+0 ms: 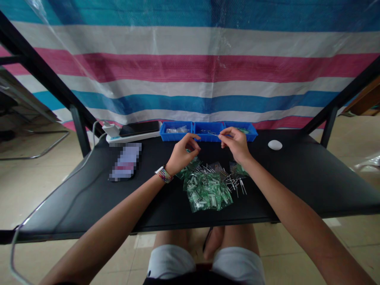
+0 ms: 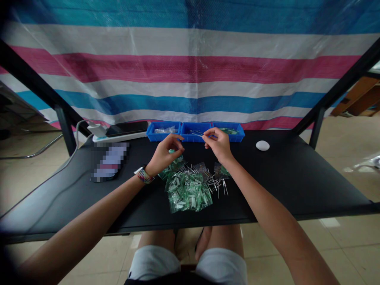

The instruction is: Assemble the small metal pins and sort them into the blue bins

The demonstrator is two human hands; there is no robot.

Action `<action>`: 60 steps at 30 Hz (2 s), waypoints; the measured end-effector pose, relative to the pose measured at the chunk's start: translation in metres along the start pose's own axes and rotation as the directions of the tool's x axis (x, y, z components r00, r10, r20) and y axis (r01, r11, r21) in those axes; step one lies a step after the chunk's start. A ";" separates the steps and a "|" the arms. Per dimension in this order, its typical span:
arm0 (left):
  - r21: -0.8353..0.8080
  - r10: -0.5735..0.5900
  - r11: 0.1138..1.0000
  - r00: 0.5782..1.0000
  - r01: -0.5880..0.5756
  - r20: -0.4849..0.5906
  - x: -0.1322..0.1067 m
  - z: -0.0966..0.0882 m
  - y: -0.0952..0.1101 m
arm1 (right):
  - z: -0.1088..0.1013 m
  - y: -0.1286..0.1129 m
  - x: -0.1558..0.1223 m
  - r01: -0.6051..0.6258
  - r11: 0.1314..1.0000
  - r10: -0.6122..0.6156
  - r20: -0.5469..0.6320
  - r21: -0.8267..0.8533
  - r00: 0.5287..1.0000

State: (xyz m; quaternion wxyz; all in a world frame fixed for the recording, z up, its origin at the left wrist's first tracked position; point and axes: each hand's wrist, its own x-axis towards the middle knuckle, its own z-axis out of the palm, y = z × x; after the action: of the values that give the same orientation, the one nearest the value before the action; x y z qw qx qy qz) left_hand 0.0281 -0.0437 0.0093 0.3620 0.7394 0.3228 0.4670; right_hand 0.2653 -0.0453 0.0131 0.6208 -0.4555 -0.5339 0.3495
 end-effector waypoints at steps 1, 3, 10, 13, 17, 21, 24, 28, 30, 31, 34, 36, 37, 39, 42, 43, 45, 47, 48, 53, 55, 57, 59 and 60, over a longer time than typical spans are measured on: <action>0.032 -0.003 0.999 1.000 0.003 0.004 0.000 0.000 0.001 | -0.003 0.002 0.006 0.076 0.995 -0.080 -0.074 -0.059 0.994; 0.114 -0.004 0.993 0.999 0.001 0.032 -0.001 -0.001 0.001 | -0.009 0.006 0.016 0.177 0.965 -0.208 -0.151 -0.195 0.967; 0.567 0.031 0.795 0.948 -0.217 0.318 -0.004 -0.002 -0.003 | -0.011 0.015 0.015 0.289 0.754 -0.305 0.075 -0.590 0.949; 0.590 0.010 0.777 0.943 -0.217 0.334 -0.005 -0.002 -0.008 | -0.002 0.009 -0.002 0.357 0.734 -0.275 0.229 -0.577 0.934; 0.539 0.013 0.817 0.941 -0.205 0.339 -0.003 -0.003 -0.012 | 0.015 0.001 -0.021 0.438 0.771 -0.151 0.536 -0.462 0.831; 0.524 -0.004 0.833 0.946 -0.177 0.325 0.000 -0.004 -0.012 | 0.026 0.000 -0.031 0.492 0.760 -0.117 0.655 -0.425 0.746; 0.519 -0.013 0.841 0.951 -0.157 0.309 0.000 -0.004 -0.012 | 0.028 0.003 -0.032 0.500 0.749 -0.101 0.671 -0.434 0.734; 0.522 -0.013 0.840 0.955 -0.151 0.297 -0.001 -0.003 -0.013 | 0.024 0.006 -0.029 0.496 0.738 -0.075 0.675 -0.457 0.734; 0.526 -0.017 0.837 0.954 -0.150 0.299 -0.001 -0.002 -0.013 | 0.022 0.006 -0.028 0.494 0.734 -0.058 0.682 -0.466 0.729; 0.527 -0.018 0.837 0.954 -0.150 0.300 -0.001 -0.002 -0.013 | 0.021 0.006 -0.027 0.493 0.734 -0.052 0.686 -0.467 0.726; 0.522 -0.013 0.839 0.955 -0.151 0.297 -0.001 -0.002 -0.013 | 0.021 0.004 -0.026 0.478 0.743 -0.029 0.691 -0.469 0.723; 0.520 -0.011 0.841 0.956 -0.149 0.292 -0.001 -0.002 -0.012 | 0.020 0.002 -0.026 0.457 0.748 0.000 0.689 -0.481 0.725; 0.521 -0.012 0.841 0.957 -0.147 0.290 -0.001 -0.002 -0.012 | 0.020 0.001 -0.026 0.449 0.745 0.016 0.686 -0.493 0.727; 0.529 -0.018 0.836 0.957 -0.144 0.289 -0.001 -0.003 -0.012 | 0.019 -0.001 -0.025 0.441 0.728 0.047 0.680 -0.524 0.731; 0.538 -0.022 0.830 0.956 -0.146 0.293 -0.001 -0.002 -0.012 | 0.016 -0.002 -0.024 0.417 0.722 0.070 0.658 -0.552 0.750; 0.540 -0.021 0.829 0.956 -0.148 0.294 -0.001 -0.002 -0.012 | 0.016 -0.002 -0.024 0.400 0.732 0.074 0.648 -0.551 0.758; 0.542 -0.020 0.827 0.955 -0.150 0.296 -0.001 -0.002 -0.013 | 0.015 -0.001 -0.023 0.374 0.754 0.073 0.634 -0.541 0.770; 0.540 -0.020 0.828 0.955 -0.150 0.296 -0.001 -0.002 -0.013 | 0.015 0.001 -0.023 0.365 0.764 0.071 0.631 -0.532 0.772; 0.539 -0.020 0.829 0.956 -0.148 0.293 -0.002 -0.002 -0.013 | 0.015 0.001 -0.022 0.368 0.765 0.069 0.635 -0.529 0.769; 0.552 -0.020 0.820 0.957 -0.149 0.289 -0.003 -0.001 -0.012 | 0.011 0.004 -0.019 0.370 0.789 0.048 0.650 -0.491 0.759; 0.556 -0.021 0.818 0.958 -0.149 0.288 -0.003 -0.001 -0.010 | 0.008 0.005 -0.017 0.313 0.829 0.049 0.619 -0.463 0.784; 0.536 -0.018 0.831 0.956 -0.150 0.294 -0.003 -0.001 -0.007 | 0.006 0.006 -0.015 0.230 0.880 0.057 0.573 -0.415 0.818; 0.494 -0.011 0.856 0.953 -0.148 0.304 -0.002 -0.002 -0.004 | 0.004 0.006 -0.014 0.174 0.919 0.046 0.535 -0.355 0.844; 0.469 -0.008 0.872 0.953 -0.142 0.303 -0.001 -0.002 -0.002 | 0.003 0.006 -0.013 0.164 0.931 0.031 0.520 -0.326 0.854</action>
State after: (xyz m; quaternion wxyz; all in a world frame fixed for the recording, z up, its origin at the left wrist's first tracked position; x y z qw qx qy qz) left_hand 0.0256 -0.0431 0.0078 0.1922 0.8787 0.3456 0.2676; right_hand 0.2603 -0.0547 0.0034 0.3731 -0.4311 -0.7508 0.3334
